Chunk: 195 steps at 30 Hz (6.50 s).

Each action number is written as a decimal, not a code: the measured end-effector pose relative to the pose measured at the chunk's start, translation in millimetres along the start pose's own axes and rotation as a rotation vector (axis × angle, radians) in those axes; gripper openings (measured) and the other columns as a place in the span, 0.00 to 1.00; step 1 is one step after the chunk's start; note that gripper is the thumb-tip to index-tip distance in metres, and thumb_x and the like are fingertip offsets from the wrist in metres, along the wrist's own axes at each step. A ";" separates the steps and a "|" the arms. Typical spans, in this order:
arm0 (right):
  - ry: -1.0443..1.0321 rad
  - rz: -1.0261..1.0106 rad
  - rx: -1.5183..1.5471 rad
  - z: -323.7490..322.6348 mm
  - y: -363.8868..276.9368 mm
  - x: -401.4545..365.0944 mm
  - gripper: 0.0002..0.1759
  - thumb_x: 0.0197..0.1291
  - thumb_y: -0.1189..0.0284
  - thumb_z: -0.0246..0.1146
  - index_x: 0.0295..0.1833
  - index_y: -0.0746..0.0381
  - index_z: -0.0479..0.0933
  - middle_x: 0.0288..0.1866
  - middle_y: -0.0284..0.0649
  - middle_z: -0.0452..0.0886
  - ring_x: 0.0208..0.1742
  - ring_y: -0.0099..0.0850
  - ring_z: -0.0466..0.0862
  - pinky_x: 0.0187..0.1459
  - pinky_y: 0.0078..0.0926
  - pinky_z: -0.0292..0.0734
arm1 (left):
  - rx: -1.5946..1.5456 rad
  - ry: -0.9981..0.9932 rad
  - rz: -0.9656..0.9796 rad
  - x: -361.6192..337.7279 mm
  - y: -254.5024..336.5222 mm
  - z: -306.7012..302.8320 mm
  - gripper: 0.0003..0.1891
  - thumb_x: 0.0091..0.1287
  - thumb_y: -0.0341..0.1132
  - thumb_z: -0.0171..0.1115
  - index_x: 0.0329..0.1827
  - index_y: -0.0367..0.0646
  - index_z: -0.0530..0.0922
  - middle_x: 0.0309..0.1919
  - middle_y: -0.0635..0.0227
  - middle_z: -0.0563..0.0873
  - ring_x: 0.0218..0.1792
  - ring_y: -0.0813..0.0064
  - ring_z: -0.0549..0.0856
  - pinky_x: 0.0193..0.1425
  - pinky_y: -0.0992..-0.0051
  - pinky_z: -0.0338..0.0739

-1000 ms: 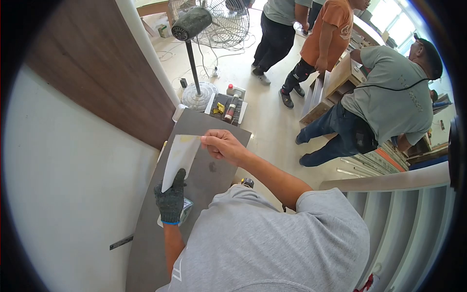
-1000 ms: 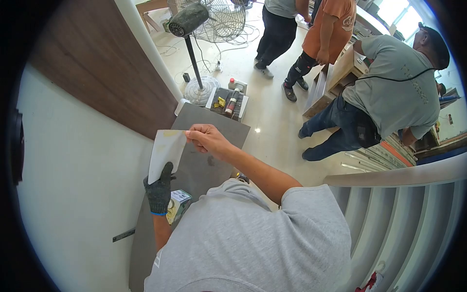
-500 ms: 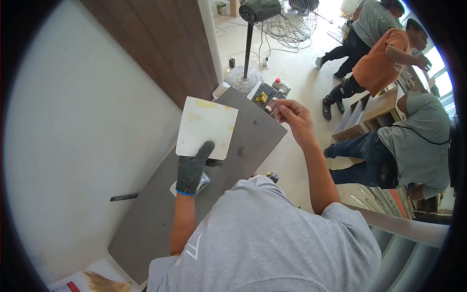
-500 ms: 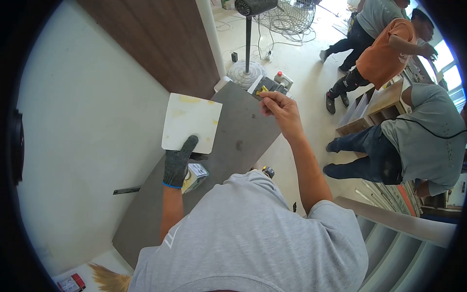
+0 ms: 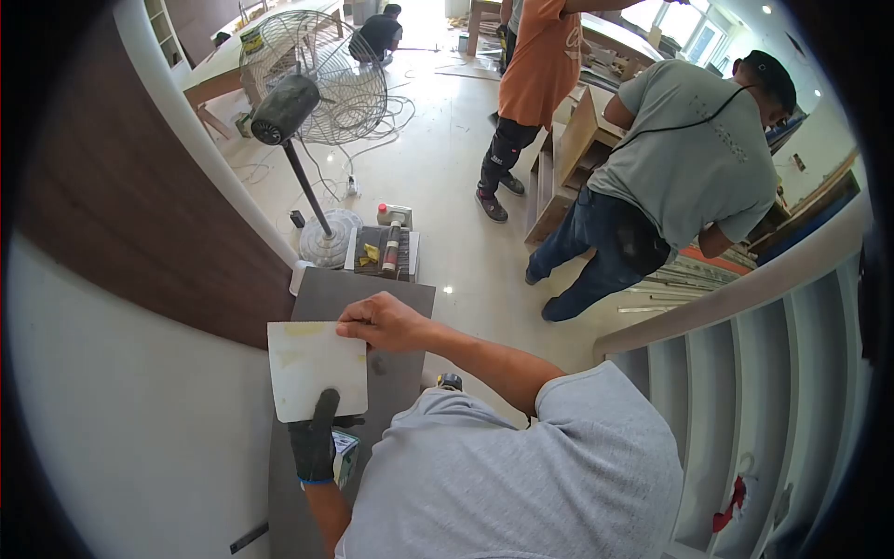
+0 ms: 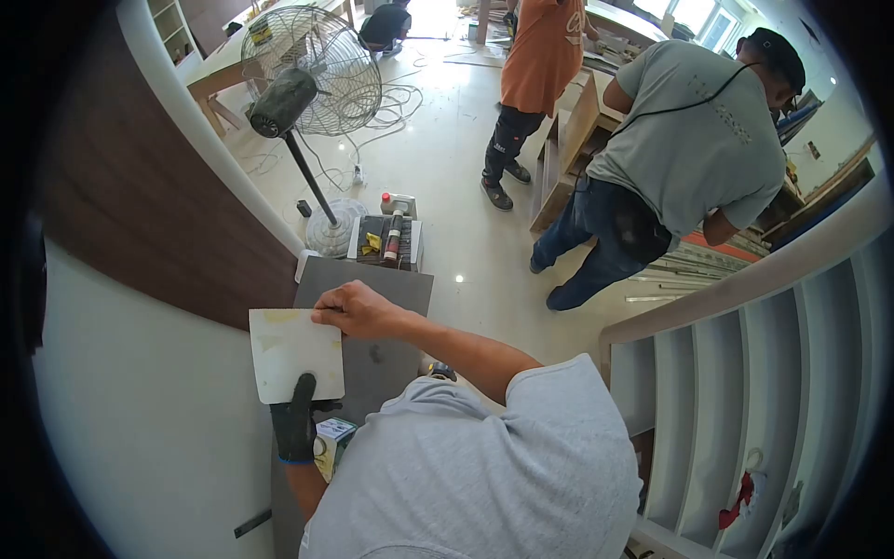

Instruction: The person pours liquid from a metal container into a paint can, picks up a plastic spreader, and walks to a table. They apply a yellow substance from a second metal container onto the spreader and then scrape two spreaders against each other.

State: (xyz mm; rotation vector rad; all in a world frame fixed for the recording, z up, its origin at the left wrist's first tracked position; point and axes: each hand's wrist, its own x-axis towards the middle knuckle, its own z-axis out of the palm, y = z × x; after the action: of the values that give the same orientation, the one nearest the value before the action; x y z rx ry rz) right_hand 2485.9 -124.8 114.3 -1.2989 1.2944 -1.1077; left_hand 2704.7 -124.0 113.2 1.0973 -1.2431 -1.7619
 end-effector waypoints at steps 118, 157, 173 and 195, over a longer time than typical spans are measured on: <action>-0.077 -0.383 -0.453 -23.3 34.1 -32.8 0.16 0.68 0.64 0.54 0.33 0.64 0.73 0.30 0.49 0.78 0.40 0.51 0.78 0.47 0.45 0.71 | 0.145 -0.091 0.018 16.6 2.6 -1.4 0.21 0.68 0.33 0.61 0.62 0.35 0.70 0.53 0.61 0.79 0.52 0.70 0.80 0.55 0.71 0.76; 0.246 -0.157 -0.103 -49.7 33.8 -23.4 0.22 0.63 0.61 0.63 0.24 0.66 0.74 0.17 0.39 0.72 0.20 0.26 0.68 0.25 0.30 0.66 | 0.120 -0.004 -0.014 15.4 -9.4 -37.8 0.25 0.66 0.31 0.62 0.65 0.36 0.68 0.57 0.59 0.78 0.55 0.68 0.80 0.58 0.69 0.77; 0.254 -0.267 -0.014 -41.6 39.6 -18.5 0.11 0.59 0.69 0.65 0.32 0.67 0.80 0.23 0.38 0.81 0.24 0.26 0.78 0.29 0.27 0.72 | 0.103 -0.014 -0.031 16.4 -9.5 -33.3 0.24 0.66 0.31 0.62 0.65 0.37 0.69 0.57 0.60 0.78 0.55 0.68 0.80 0.57 0.69 0.77; 0.343 -0.167 -0.073 -61.3 52.5 -10.9 0.09 0.61 0.79 0.60 0.46 0.66 0.80 0.34 0.39 0.84 0.33 0.23 0.82 0.40 0.21 0.78 | 0.084 0.109 -0.058 10.9 -13.3 -37.8 0.21 0.64 0.29 0.63 0.60 0.35 0.73 0.50 0.61 0.82 0.48 0.72 0.82 0.53 0.71 0.77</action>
State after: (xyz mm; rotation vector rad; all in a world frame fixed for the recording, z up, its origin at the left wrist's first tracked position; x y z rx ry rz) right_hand 2418.1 -114.5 70.4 -1.3290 1.5077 -1.4612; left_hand 2734.2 -143.2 91.2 1.2719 -1.2401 -1.6815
